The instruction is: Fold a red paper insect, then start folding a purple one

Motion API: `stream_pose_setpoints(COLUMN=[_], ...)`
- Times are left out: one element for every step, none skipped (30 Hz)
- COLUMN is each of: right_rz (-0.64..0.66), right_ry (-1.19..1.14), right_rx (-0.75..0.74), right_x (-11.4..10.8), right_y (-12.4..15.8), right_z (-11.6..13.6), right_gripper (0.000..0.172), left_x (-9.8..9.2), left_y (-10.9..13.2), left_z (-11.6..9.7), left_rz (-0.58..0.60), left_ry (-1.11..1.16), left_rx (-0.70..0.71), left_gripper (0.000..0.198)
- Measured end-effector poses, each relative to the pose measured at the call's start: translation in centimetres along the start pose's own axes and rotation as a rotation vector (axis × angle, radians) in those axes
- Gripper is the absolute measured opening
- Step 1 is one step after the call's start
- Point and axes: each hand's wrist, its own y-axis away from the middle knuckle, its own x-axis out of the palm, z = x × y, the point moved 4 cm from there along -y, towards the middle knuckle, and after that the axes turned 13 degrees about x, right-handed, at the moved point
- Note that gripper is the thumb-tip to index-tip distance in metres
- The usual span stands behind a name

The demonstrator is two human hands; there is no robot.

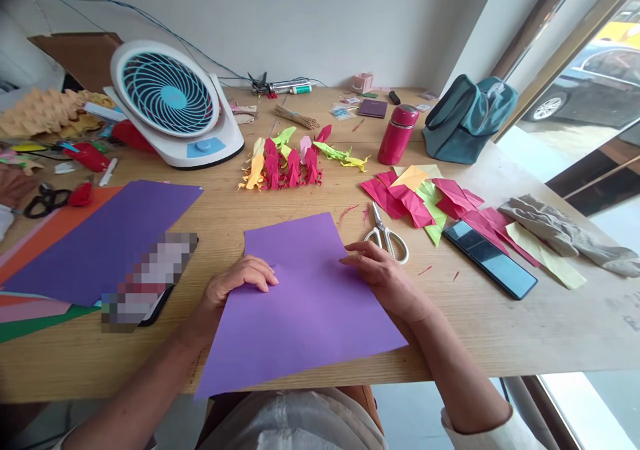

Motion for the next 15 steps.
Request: stream_pose_setpoints(right_rz=[-0.003,-0.006,-0.003,0.005,0.016,0.028,0.036,0.043,0.050,0.056,0.061,0.062,0.061,0.060,0.062], right_ry=[0.023,0.044,0.067,0.091,0.117,0.141,0.162,0.178,0.188,0.193,0.197,0.200,0.205,0.211,0.219], right_rx=[-0.019,-0.040,-0.065,-0.093,-0.116,-0.133,-0.145,-0.152,-0.158,-0.162,-0.169,-0.176,-0.183,-0.191,-0.196], right_x=[0.0,0.0,0.1,0.2,0.3,0.4,0.5,0.5,0.6,0.6,0.6,0.5,0.5,0.5,0.5], right_y=[0.0,0.0,0.0,0.1,0.1,0.2,0.2,0.3,0.3,0.3,0.3,0.4,0.4,0.5,0.5], right_z=[0.1,0.2,0.3,0.3,0.4,0.4,0.4,0.5,0.5,0.6,0.6,0.7,0.7,0.7,0.6], right_gripper=[0.036,0.034,0.033,0.031,0.030,0.030,0.031,0.031,0.031,0.031,0.031,0.031,0.031,0.032,0.032], left_x=[0.1,0.1,0.2,0.1,0.1,0.0,-0.1,-0.2,-0.3,-0.3,-0.3,-0.2,-0.2,-0.1,-0.1], left_y=[0.1,0.3,0.5,0.8,1.2,1.6,2.0,2.3,2.7,3.1,3.5,3.8,4.0,4.3,4.4], left_z=[0.1,0.2,0.4,0.6,0.7,0.9,0.9,0.9,0.8,0.7,0.5,0.4,0.3,0.3,0.2], left_rz=[0.010,0.033,0.065,0.103,0.146,0.197,0.254,0.314,0.379,0.444,0.503,0.550,0.584,0.605,0.616], left_ry=[0.033,0.052,0.054,0.037,0.000,-0.052,-0.113,-0.174,-0.231,-0.280,-0.319,-0.348,-0.369,-0.384,-0.394], left_rx=[-0.015,-0.040,-0.072,-0.110,-0.145,-0.173,-0.187,-0.188,-0.180,-0.172,-0.164,-0.155,-0.147,-0.137,-0.125], left_gripper=[0.012,0.012,0.012,0.013,0.012,0.011,0.012,0.016,0.023,0.030,0.036,0.041,0.044,0.047,0.048])
